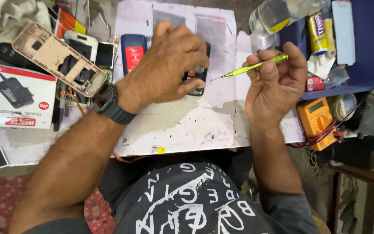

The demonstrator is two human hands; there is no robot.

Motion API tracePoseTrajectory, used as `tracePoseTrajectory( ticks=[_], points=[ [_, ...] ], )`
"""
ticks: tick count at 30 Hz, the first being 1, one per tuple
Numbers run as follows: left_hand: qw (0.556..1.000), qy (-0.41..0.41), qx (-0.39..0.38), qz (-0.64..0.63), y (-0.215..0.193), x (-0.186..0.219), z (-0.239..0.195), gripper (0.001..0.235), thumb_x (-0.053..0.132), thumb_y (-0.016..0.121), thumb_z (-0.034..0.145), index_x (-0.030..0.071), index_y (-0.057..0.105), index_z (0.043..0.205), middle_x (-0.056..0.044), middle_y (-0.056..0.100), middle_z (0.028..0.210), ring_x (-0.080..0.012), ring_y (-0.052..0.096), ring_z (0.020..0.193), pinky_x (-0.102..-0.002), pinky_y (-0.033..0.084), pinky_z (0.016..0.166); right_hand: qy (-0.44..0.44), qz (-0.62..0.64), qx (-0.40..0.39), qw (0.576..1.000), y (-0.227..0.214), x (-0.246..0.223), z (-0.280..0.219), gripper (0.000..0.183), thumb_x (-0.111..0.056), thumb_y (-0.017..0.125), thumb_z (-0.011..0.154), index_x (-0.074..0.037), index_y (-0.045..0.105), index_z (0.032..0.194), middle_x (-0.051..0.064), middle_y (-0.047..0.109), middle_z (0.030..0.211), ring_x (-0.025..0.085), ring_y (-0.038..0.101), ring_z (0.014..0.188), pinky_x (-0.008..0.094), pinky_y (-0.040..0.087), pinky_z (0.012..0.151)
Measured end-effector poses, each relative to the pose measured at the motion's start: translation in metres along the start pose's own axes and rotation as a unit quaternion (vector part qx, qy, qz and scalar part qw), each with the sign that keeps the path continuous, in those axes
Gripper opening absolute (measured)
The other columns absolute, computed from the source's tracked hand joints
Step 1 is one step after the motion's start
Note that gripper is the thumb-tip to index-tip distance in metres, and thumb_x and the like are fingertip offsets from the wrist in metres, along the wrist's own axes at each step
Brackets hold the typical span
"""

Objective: The person disassembles a feature phone by removing the back cover and battery, then uses a plastic pry tool and a green pen to separate the front keypad assembly from the phone body. The person continues to pry and separate internal components while handling the phone parts on a cluttered workbench.

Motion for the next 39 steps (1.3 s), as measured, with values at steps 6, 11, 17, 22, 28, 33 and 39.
tracePoseTrajectory(
  ticks=[6,11,17,22,28,33,39],
  points=[
    [0.999,0.015,0.032,-0.021,-0.002,0.009,0.002,0.031,0.028,0.094,0.073,0.011,0.072,0.088,-0.002,0.065,0.098,-0.0220,0.057,0.093,-0.043,0.036,0.089,0.009,-0.001,0.026,1.000,0.002,0.001,0.003,0.037,0.007,0.069,0.107,-0.004,0.053,0.139,0.018,0.071,0.112,0.027,0.075,0.095,0.038,0.065,0.086],
    [0.999,0.022,0.028,-0.026,-0.001,0.013,0.002,0.020,0.023,0.089,0.081,0.012,0.073,0.085,0.001,0.065,0.093,-0.0207,0.057,0.093,-0.042,0.036,0.089,0.004,-0.012,0.019,1.000,0.004,0.005,-0.001,0.037,0.006,0.069,0.106,-0.004,0.054,0.138,0.019,0.072,0.112,0.028,0.075,0.094,0.037,0.064,0.082],
    [0.997,-0.003,-0.026,0.071,-0.019,-0.003,-0.003,0.008,0.012,0.081,0.079,0.014,0.074,0.075,0.000,0.067,0.084,-0.0246,0.059,0.091,-0.045,0.037,0.085,-0.023,-0.009,0.057,0.998,-0.008,-0.004,0.003,0.039,0.009,0.068,0.109,-0.004,0.051,0.142,0.020,0.071,0.110,0.028,0.074,0.095,0.039,0.065,0.087],
    [0.982,-0.106,-0.097,0.121,-0.059,-0.031,-0.029,0.007,0.010,0.075,0.080,0.013,0.077,0.074,-0.006,0.072,0.079,-0.0297,0.064,0.083,-0.048,0.038,0.085,-0.026,-0.018,0.070,0.997,-0.024,-0.011,0.008,0.037,0.012,0.066,0.116,-0.005,0.047,0.144,0.021,0.069,0.112,0.028,0.073,0.094,0.036,0.065,0.084],
    [0.953,-0.198,-0.200,0.112,-0.056,-0.039,-0.041,0.008,0.010,0.074,0.075,0.015,0.079,0.073,-0.008,0.072,0.070,-0.0281,0.067,0.067,-0.045,0.039,0.090,-0.043,-0.065,0.051,0.996,-0.032,-0.012,0.005,0.031,0.014,0.064,0.123,-0.002,0.046,0.143,0.021,0.067,0.112,0.029,0.073,0.097,0.037,0.064,0.087],
    [0.950,-0.224,-0.206,0.066,-0.067,-0.040,-0.046,0.011,0.015,0.083,0.065,0.015,0.079,0.075,-0.004,0.075,0.069,-0.0233,0.068,0.061,-0.045,0.038,0.096,-0.098,-0.085,0.011,0.992,-0.033,-0.030,0.005,0.030,0.010,0.065,0.114,-0.003,0.050,0.137,0.021,0.072,0.109,0.027,0.076,0.092,0.037,0.065,0.081],
    [0.961,-0.246,0.095,-0.082,-0.098,-0.050,-0.034,0.034,0.027,0.088,0.080,0.009,0.075,0.105,-0.010,0.070,0.100,-0.0254,0.067,0.097,-0.041,0.052,0.087,-0.143,-0.353,-0.120,0.917,-0.006,-0.073,-0.014,0.030,0.014,0.071,0.117,0.000,0.053,0.137,0.020,0.073,0.111,0.023,0.077,0.097,0.033,0.065,0.087]
  ],
)
Point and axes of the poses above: each hand's wrist, its own z-axis towards the middle knuckle, its own y-axis out of the palm, x = y × z, the point moved 8 cm from there along z, towards the middle knuckle
